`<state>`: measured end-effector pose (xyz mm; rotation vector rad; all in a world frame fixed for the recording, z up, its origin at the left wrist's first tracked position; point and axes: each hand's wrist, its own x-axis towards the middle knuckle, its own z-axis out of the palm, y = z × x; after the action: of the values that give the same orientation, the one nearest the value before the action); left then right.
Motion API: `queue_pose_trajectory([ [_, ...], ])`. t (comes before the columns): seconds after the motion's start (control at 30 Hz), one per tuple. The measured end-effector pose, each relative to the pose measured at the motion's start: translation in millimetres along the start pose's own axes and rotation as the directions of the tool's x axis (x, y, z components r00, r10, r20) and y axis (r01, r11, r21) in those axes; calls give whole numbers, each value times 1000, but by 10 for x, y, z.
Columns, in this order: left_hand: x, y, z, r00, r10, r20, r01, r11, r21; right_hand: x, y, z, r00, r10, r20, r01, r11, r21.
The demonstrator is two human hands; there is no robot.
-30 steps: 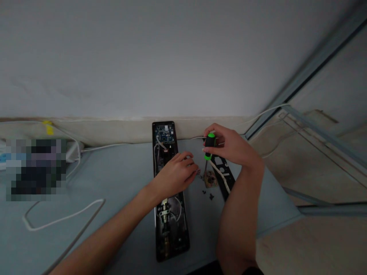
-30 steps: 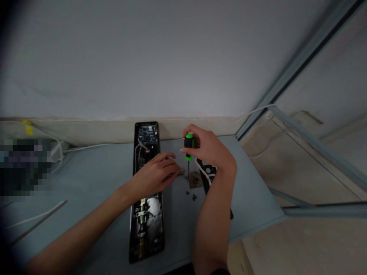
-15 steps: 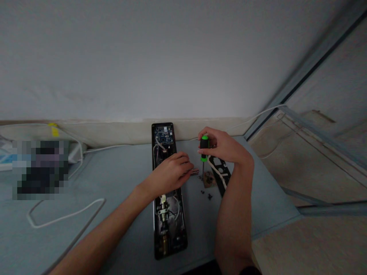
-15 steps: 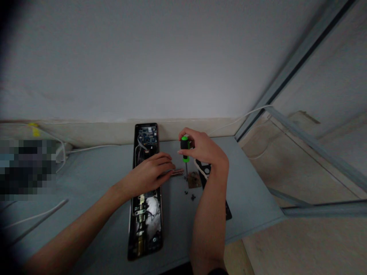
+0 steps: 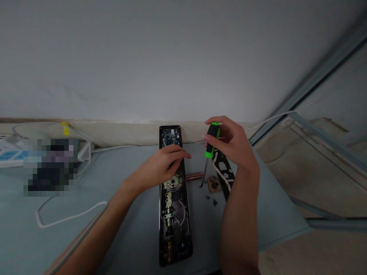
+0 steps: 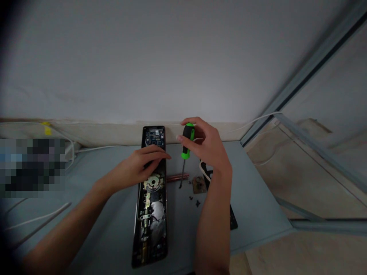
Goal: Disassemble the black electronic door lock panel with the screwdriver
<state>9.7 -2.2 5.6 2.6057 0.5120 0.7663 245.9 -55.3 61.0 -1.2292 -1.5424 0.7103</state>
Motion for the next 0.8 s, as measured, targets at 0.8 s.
queue_pose_trajectory([
  [0.8, -145, -215, -279, 973, -164, 161, 182, 978, -100, 203, -39, 455, 874, -285, -394, 266, 958, -103],
])
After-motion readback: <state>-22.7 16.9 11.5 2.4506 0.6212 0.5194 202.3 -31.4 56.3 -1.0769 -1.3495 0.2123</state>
